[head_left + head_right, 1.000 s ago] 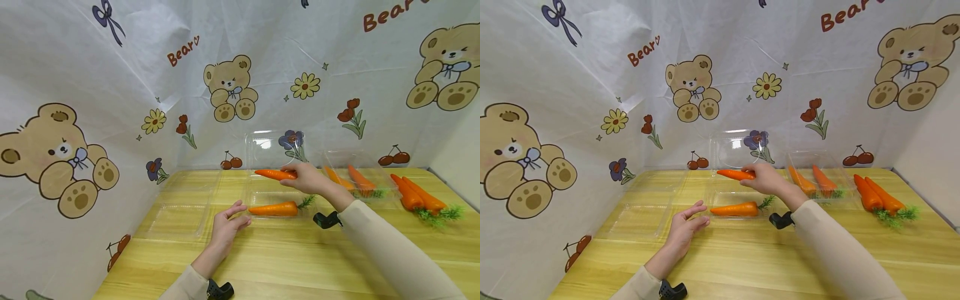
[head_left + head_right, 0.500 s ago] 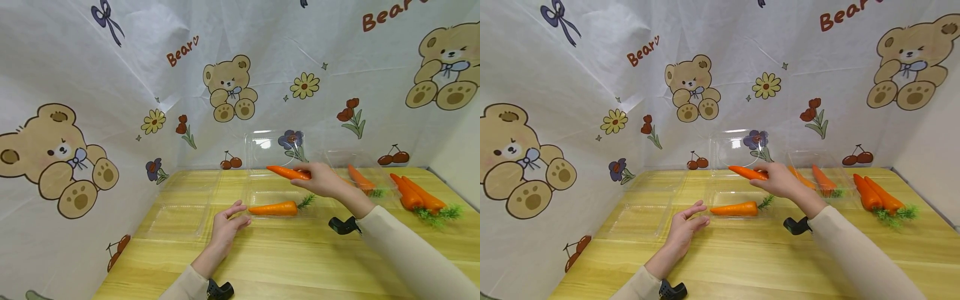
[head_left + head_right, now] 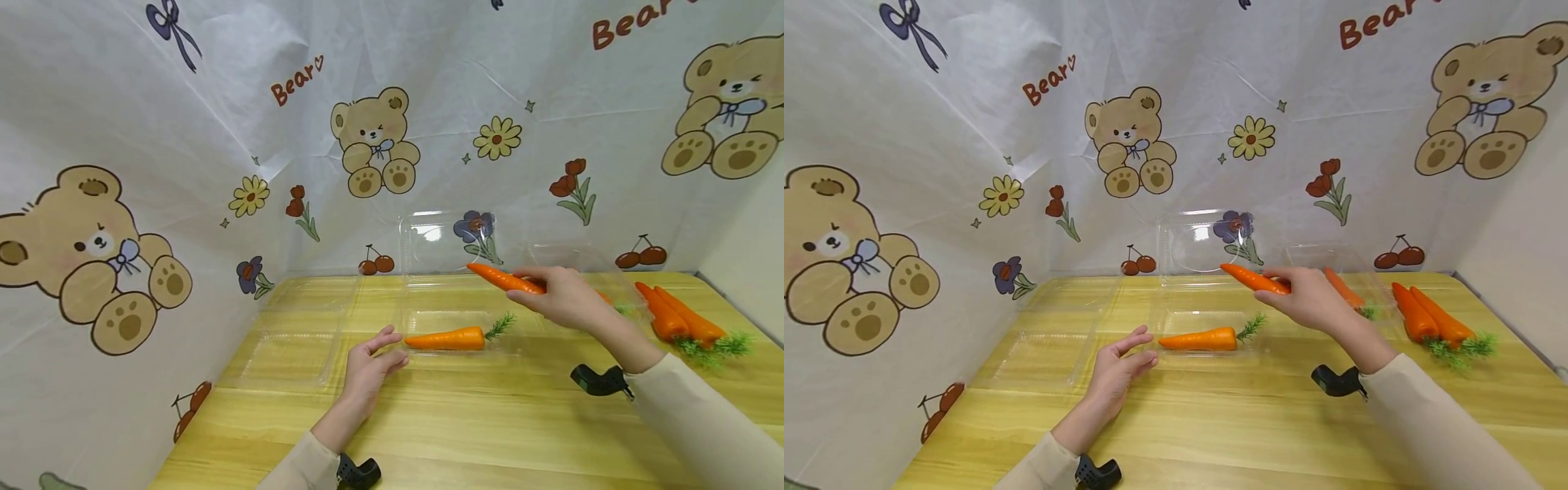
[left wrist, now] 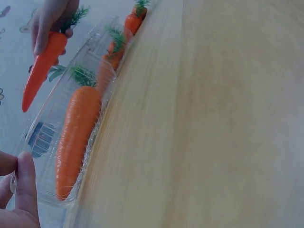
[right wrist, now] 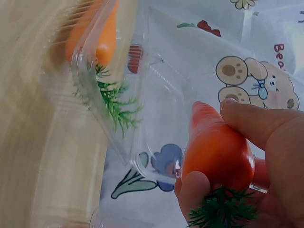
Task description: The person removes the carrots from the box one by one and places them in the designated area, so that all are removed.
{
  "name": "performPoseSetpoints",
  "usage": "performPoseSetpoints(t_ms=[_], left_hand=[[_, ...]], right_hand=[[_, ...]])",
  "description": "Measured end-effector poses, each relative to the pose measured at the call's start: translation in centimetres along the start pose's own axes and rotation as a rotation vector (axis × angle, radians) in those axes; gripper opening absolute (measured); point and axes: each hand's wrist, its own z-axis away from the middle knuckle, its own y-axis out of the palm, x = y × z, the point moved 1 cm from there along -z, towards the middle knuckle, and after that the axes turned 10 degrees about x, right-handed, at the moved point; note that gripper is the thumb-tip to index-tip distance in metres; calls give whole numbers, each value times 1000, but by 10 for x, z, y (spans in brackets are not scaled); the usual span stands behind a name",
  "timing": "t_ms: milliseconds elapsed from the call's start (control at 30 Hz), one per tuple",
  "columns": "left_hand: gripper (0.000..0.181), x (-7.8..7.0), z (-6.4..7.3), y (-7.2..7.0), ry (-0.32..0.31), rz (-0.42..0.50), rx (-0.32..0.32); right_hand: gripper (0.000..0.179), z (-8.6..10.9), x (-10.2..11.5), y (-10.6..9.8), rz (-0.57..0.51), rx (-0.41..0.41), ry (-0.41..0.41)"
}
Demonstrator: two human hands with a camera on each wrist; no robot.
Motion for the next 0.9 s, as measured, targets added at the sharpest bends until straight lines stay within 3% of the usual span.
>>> performPoseSetpoints(t_ms=[300, 533, 900], left_hand=[[44, 2, 0, -1, 0, -5, 7], [44, 2, 0, -1, -5, -4, 2], [43, 1, -2, 2, -3, 4, 2]], right_hand=[[61, 22, -19, -9, -4, -37, 28], [63, 38, -34, -18, 65, -81, 59], [70, 57, -70, -39, 17, -52, 154]])
